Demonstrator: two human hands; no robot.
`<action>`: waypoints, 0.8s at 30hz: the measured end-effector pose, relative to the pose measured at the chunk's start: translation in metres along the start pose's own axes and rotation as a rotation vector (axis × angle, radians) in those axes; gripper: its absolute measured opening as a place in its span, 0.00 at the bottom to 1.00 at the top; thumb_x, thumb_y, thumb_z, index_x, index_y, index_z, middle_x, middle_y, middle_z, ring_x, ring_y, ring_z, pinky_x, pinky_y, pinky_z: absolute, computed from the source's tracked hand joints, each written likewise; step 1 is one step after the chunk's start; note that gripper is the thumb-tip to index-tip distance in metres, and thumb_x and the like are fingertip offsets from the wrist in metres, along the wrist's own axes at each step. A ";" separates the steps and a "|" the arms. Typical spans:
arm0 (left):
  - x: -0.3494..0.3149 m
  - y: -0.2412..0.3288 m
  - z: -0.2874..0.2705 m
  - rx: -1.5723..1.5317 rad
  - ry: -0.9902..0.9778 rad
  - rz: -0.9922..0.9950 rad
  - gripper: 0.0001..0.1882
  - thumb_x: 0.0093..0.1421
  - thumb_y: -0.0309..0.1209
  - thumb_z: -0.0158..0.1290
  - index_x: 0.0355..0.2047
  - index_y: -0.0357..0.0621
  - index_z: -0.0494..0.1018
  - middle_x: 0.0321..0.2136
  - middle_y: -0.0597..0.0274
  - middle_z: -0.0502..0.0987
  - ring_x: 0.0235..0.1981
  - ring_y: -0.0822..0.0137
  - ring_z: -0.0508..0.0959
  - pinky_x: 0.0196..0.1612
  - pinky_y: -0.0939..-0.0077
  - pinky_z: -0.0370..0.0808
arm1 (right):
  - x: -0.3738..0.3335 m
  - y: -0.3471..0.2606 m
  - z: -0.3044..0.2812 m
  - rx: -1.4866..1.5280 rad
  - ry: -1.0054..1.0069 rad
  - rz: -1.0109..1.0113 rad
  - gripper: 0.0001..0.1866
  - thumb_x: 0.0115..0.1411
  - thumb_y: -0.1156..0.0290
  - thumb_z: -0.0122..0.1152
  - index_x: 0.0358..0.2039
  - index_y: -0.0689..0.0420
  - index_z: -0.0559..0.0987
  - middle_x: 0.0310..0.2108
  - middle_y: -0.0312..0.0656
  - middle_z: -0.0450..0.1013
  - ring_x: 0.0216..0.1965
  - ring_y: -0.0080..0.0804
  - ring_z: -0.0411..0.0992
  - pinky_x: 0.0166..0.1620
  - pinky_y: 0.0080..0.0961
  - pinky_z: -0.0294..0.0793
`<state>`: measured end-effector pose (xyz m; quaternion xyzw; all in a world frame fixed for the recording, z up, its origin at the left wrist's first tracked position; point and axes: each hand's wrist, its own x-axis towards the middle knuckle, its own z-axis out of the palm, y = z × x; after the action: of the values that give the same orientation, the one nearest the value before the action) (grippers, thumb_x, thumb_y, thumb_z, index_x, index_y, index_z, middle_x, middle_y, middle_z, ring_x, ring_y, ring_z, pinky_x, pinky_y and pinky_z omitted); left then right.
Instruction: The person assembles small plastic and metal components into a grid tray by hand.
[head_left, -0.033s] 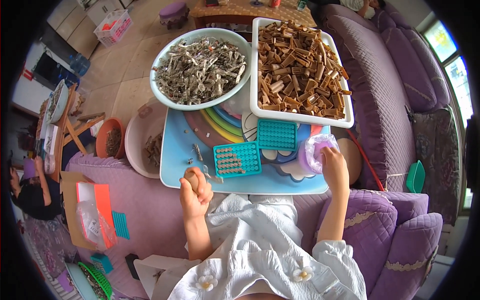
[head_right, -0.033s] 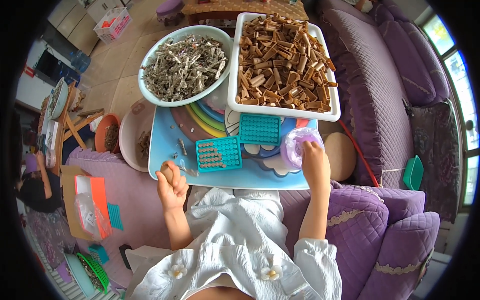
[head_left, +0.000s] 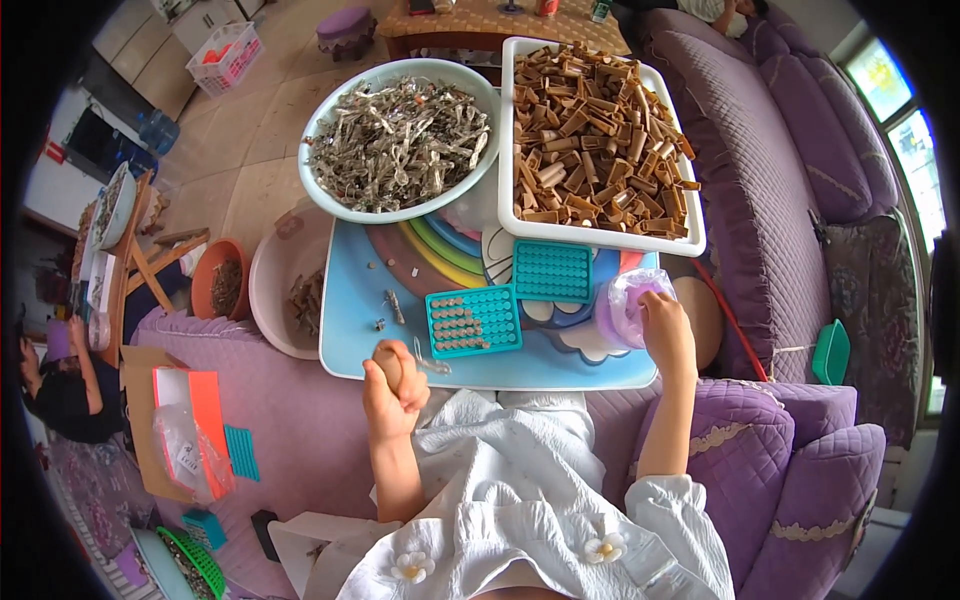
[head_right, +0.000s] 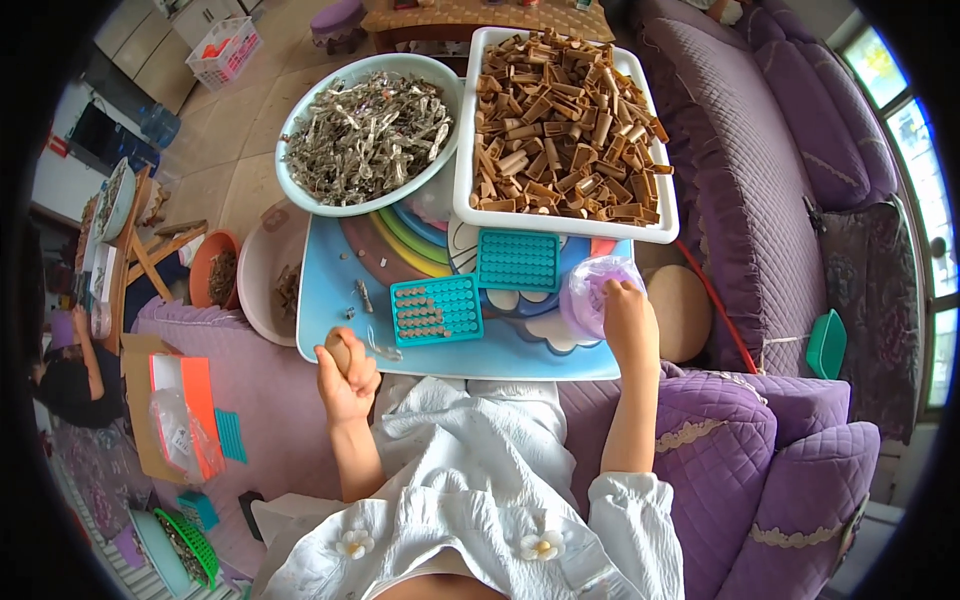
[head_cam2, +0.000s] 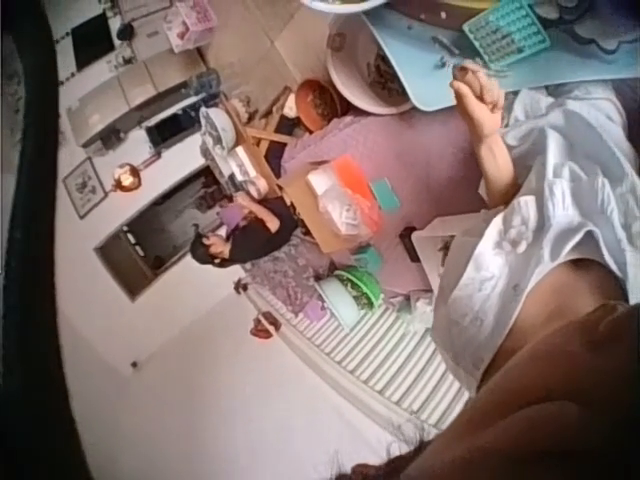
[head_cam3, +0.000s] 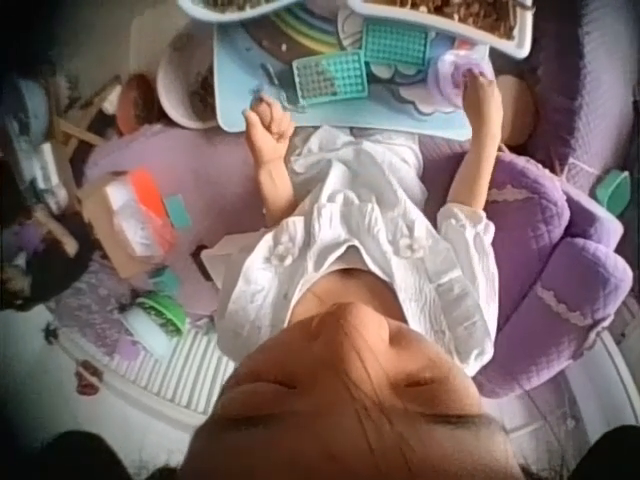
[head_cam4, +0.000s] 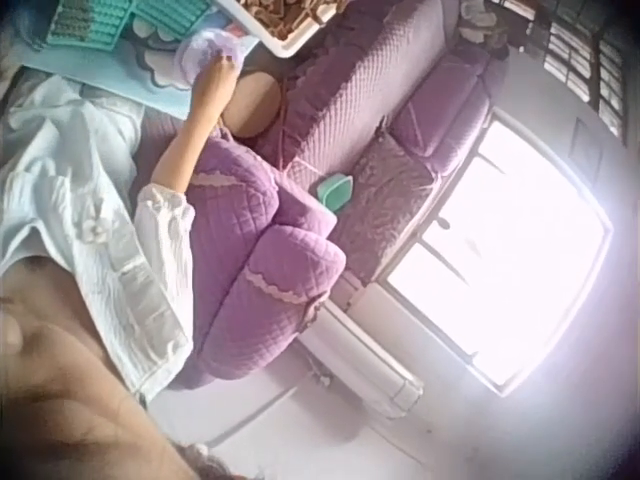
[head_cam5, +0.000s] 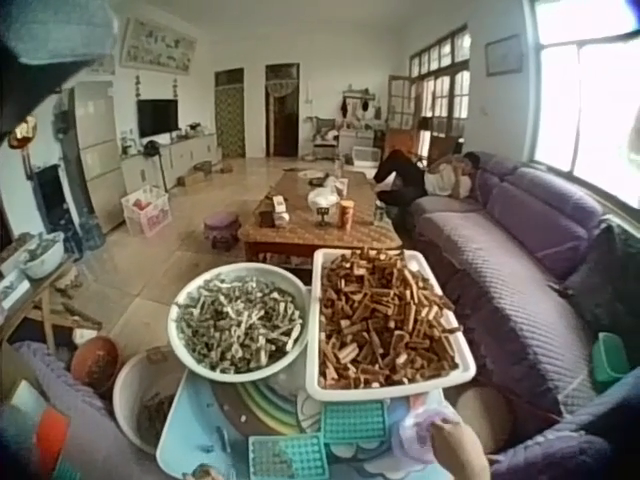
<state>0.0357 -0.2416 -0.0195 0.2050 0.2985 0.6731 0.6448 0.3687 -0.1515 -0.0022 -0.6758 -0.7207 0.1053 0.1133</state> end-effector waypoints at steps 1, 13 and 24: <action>0.000 -0.003 0.001 0.021 -0.092 -0.028 0.23 0.56 0.54 0.34 0.32 0.46 0.60 0.11 0.73 0.54 0.07 0.81 0.47 0.09 0.88 0.45 | 0.009 0.009 0.012 0.001 0.005 0.002 0.06 0.47 0.80 0.47 0.27 0.61 0.72 0.31 0.51 0.70 0.29 0.47 0.70 0.32 0.36 0.68; -0.003 -0.022 0.016 0.218 -0.325 -0.086 0.26 0.59 0.52 0.29 0.31 0.38 0.62 0.07 0.72 0.54 0.08 0.80 0.52 0.10 0.86 0.51 | 0.028 0.023 0.061 -0.299 -0.095 0.013 0.08 0.44 0.73 0.47 0.20 0.56 0.76 0.23 0.50 0.72 0.28 0.46 0.71 0.31 0.36 0.71; -0.004 -0.026 0.017 0.180 -0.318 -0.103 0.26 0.59 0.51 0.30 0.30 0.37 0.62 0.08 0.71 0.54 0.09 0.80 0.52 0.11 0.86 0.52 | 0.024 0.009 0.029 -0.080 0.042 0.080 0.08 0.44 0.70 0.51 0.18 0.60 0.75 0.21 0.51 0.70 0.25 0.47 0.69 0.31 0.36 0.68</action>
<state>0.0669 -0.2431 -0.0238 0.3500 0.2621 0.5690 0.6965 0.3673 -0.1271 -0.0326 -0.7102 -0.6941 0.0668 0.0969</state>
